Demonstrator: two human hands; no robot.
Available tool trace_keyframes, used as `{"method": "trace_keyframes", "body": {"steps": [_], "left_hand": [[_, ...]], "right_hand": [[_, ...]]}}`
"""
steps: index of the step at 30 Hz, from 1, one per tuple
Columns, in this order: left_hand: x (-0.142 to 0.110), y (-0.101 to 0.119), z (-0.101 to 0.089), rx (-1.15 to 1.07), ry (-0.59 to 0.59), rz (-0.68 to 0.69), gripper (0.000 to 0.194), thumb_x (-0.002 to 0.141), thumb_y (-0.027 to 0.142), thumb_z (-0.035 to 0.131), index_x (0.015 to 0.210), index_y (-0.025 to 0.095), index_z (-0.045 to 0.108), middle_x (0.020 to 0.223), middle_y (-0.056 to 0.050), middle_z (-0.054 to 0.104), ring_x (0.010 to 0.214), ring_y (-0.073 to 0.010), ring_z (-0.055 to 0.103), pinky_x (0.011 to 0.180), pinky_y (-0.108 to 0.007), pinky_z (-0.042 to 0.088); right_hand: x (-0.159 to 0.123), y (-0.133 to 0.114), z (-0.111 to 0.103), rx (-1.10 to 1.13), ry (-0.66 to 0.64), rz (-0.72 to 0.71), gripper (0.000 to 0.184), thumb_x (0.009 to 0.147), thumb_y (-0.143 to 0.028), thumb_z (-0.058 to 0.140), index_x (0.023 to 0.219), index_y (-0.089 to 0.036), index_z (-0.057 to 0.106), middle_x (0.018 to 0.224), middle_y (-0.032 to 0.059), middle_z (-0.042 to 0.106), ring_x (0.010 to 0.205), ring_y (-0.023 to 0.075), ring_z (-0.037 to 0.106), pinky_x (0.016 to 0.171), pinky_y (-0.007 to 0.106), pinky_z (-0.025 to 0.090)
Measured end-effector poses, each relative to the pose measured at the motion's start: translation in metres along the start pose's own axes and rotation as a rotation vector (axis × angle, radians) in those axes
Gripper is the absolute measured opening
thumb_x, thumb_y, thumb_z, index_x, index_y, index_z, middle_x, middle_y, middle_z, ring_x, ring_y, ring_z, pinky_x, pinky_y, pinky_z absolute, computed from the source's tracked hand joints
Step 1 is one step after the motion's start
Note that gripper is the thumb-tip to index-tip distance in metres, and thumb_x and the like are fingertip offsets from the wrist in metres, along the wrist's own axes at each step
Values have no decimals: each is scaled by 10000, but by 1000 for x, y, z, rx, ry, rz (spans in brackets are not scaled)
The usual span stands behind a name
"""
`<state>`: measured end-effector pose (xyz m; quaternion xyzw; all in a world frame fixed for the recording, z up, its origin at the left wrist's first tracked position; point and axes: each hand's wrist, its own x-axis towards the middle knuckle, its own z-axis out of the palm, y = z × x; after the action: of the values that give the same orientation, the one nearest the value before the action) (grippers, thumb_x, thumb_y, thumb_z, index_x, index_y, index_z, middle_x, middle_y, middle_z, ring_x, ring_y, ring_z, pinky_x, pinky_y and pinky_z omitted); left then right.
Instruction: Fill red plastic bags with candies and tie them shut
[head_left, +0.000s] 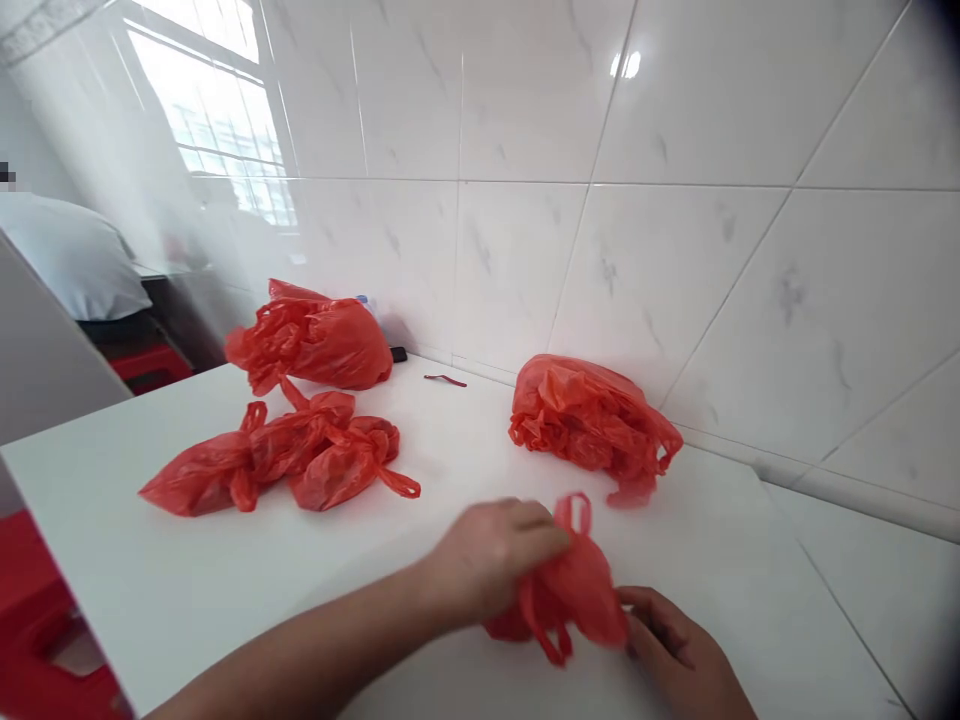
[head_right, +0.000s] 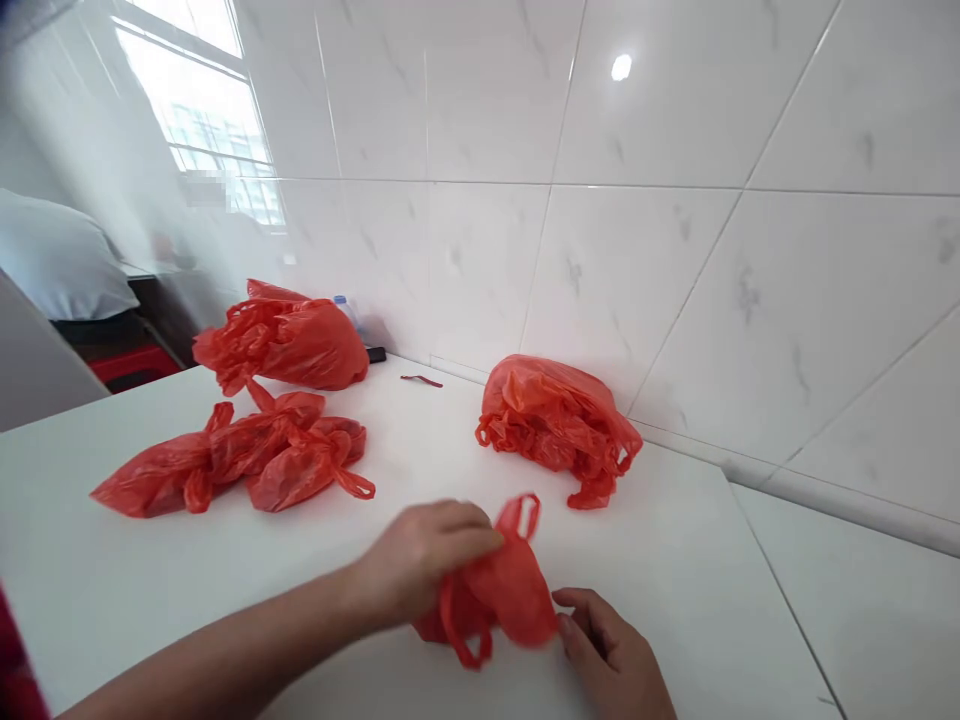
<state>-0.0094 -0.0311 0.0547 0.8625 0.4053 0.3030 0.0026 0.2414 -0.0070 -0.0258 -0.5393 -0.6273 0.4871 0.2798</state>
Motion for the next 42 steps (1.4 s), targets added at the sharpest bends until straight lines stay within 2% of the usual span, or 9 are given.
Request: {"method": "trace_keyframes", "body": {"steps": [7, 11, 14, 16, 23, 27, 31, 37, 42], "left_hand": [[-39, -63, -93, 427, 494, -460, 269, 828, 128, 450, 1045, 174, 602, 1046, -25, 625, 969, -184, 590, 843, -280, 464], [-75, -87, -108, 674, 418, -744, 332, 876, 269, 432, 1188, 199, 521, 1191, -25, 560, 1047, -218, 558, 866, -328, 461], [-105, -106, -94, 724, 117, -829, 470, 850, 335, 471, 1298, 198, 440, 1292, -125, 513, 1120, -314, 522, 813, -404, 482], [-119, -112, -84, 765, 56, -835, 519, 830, 322, 474, 1338, 245, 395, 1355, -135, 466, 1191, -383, 459, 769, -477, 491], [-79, -67, -77, 554, 258, -617, 489, 831, 281, 489, 1310, 304, 394, 1486, -39, 274, 1361, -377, 215, 998, -569, 364], [-35, -39, -49, 243, 46, -378, 512, 824, 235, 510, 1313, 328, 390, 1501, -43, 229, 1352, -327, 266, 1025, -511, 373], [-3, -41, -3, -73, -206, -318, 652, 773, 138, 544, 1366, 309, 333, 1509, -82, 221, 1306, -292, 362, 978, -439, 441], [49, -62, 63, 46, -28, -235, 656, 733, 130, 583, 1343, 256, 376, 1433, -101, 342, 1321, -298, 300, 1029, -485, 354], [90, -72, 106, 145, 42, -340, 606, 749, 163, 560, 1327, 253, 403, 1448, -103, 324, 1325, -357, 234, 992, -559, 309]], "right_hand": [[-3, -9, 10, -176, 115, -63, 320, 774, -537, 490, 792, -256, 643, 607, -15, 503, 585, 162, 464, 538, 272, 379], [9, -13, 10, -228, 145, -127, 266, 843, -457, 447, 872, -257, 620, 740, 11, 590, 661, 181, 528, 618, 295, 436], [31, -14, 13, -356, 233, -331, 225, 863, -324, 423, 986, -244, 594, 955, 53, 615, 838, 208, 575, 755, 336, 469], [51, -15, 16, -505, 307, -487, 284, 853, -244, 407, 1086, -220, 568, 1073, 90, 578, 974, 231, 556, 829, 371, 466], [122, -34, 32, -732, 493, -581, 516, 832, -218, 473, 1342, -179, 410, 1420, 135, 339, 1264, 289, 359, 1016, 435, 337], [138, -36, 32, -657, 507, -499, 539, 798, -235, 520, 1322, -149, 428, 1195, 170, 541, 1119, 321, 465, 920, 462, 376], [129, -34, 26, -548, 449, -481, 175, 769, -186, 474, 831, -190, 637, 828, 90, 608, 866, 262, 537, 788, 400, 411], [100, -38, 15, -217, 410, -437, 78, 710, -196, 467, 681, -210, 538, 795, 14, 566, 751, 175, 494, 694, 297, 405], [97, -40, 7, 126, 354, -331, 51, 681, -258, 490, 665, -212, 507, 656, -22, 497, 629, 147, 427, 579, 269, 381]]}}
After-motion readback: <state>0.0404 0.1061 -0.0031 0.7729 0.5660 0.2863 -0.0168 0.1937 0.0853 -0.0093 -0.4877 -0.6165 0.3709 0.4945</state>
